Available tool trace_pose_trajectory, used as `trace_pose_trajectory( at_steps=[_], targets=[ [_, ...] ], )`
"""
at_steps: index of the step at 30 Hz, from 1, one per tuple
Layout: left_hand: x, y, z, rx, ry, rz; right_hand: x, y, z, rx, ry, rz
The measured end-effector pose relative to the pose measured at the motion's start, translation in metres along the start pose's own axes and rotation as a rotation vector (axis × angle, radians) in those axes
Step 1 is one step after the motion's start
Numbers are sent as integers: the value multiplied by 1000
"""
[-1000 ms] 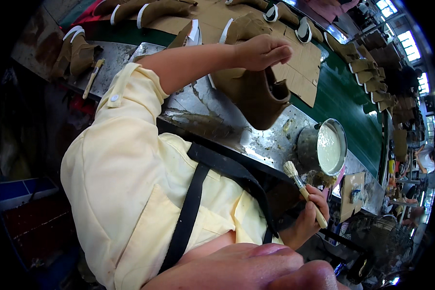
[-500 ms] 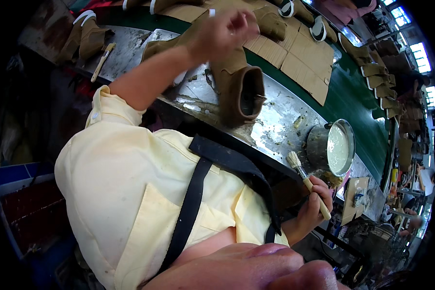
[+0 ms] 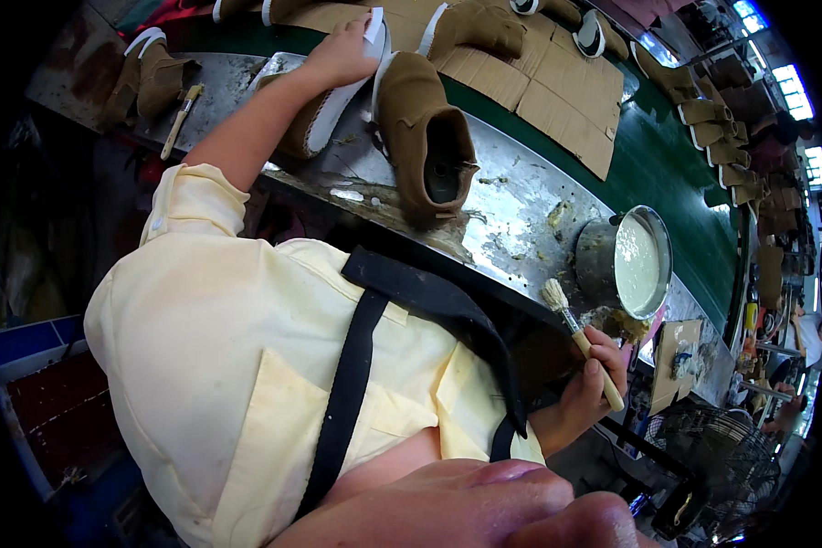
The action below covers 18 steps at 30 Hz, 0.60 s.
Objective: The person applies a liquid from a container to the sole of a shoe using a brush, picks up shoes from a conveyor, and returns them to the belt.
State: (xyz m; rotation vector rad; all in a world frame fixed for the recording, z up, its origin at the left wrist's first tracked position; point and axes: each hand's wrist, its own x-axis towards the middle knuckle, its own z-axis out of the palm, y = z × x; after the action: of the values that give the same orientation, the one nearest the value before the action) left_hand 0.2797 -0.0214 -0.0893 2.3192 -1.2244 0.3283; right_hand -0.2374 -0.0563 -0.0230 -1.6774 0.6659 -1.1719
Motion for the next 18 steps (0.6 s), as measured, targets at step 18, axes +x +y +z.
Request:
trace_pose_trajectory(
  at_steps=[18],
  targets=[
    [-15,94,11,-695,-432,-419,3,8,-18,95,-11,4]
  ],
)
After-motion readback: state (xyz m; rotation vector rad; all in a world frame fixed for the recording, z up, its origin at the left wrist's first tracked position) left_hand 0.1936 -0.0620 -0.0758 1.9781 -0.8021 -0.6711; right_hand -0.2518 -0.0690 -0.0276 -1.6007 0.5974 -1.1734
